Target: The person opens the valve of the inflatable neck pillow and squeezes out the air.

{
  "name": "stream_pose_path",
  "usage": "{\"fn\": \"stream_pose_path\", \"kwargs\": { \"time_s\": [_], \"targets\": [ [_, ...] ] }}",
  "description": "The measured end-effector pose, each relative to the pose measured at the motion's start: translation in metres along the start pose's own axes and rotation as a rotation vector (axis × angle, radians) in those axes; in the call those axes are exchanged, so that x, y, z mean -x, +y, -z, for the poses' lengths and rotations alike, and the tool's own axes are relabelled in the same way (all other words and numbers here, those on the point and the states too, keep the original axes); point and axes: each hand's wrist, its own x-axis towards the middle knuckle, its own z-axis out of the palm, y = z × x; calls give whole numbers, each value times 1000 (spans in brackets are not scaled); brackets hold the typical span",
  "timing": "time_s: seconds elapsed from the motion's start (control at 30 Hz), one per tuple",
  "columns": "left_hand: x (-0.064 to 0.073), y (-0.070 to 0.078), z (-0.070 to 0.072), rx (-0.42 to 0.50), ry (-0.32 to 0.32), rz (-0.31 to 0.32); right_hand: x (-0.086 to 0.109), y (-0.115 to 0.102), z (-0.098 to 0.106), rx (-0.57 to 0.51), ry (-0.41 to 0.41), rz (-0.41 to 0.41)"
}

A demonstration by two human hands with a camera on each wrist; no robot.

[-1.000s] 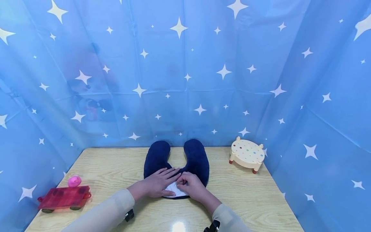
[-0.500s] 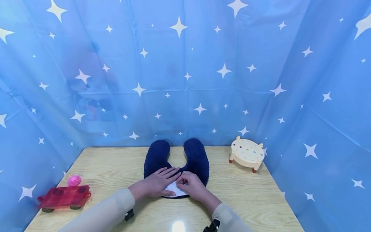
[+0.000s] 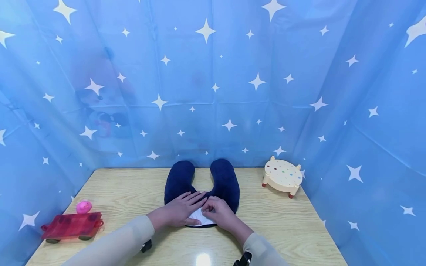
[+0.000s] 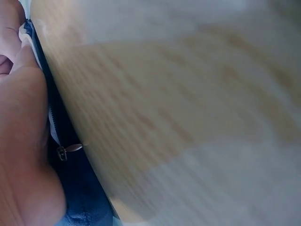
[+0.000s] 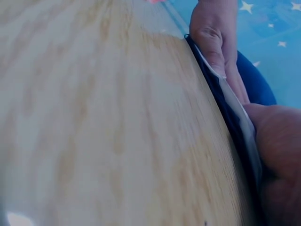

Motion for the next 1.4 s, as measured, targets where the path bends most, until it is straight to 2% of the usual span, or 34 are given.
{"fn": "stream_pose_path", "kwargs": {
  "time_s": [0.23,0.4,0.47,0.53,0.6,0.63,0.7,0.73,0.8,0.83,0.9,0.93,1.03,1.13,1.17,1.2,1.37,1.4],
  "targets": [
    [0,0,2,-1,-6,1,-1,2,0,6,-13,51],
    [0,-1,1,33,-4,-3,-1,1,0,3,-13,49],
    [-1,-4,-2,109,13,-14,-1,0,0,-1,-13,37],
    [0,-10,-1,259,50,-28,-1,-1,0,-11,-22,24],
    [0,-19,5,409,124,-33,0,-1,-1,-15,-31,17],
    [-1,-25,10,451,189,-36,0,-1,-1,-16,-31,18],
    [-3,-40,26,508,320,7,0,-1,-1,-17,-26,18],
    [-5,-49,33,494,392,51,0,-1,-1,-18,-19,17],
    [-10,-68,44,465,484,180,0,-1,0,-22,-2,21],
    [-13,-78,47,460,505,250,0,-1,0,-26,0,17],
    [-17,-95,48,513,473,391,1,-1,-1,-33,-6,7],
    [-20,-103,47,562,441,442,0,-1,0,-33,-12,-3],
    [-26,-119,40,750,347,547,0,-1,-1,-32,-33,-34],
    [-31,-128,30,892,328,584,-2,-2,-3,-32,-41,-53],
    [-36,-135,20,907,346,587,-2,-2,-4,-30,-39,-52],
    [-37,-135,19,915,359,587,-2,-2,-4,-26,-38,-54],
    [-40,-130,26,899,462,533,0,-4,0,-8,-25,-36],
    [-37,-122,37,899,480,518,0,-4,2,-6,-23,-33]
  ]
}}
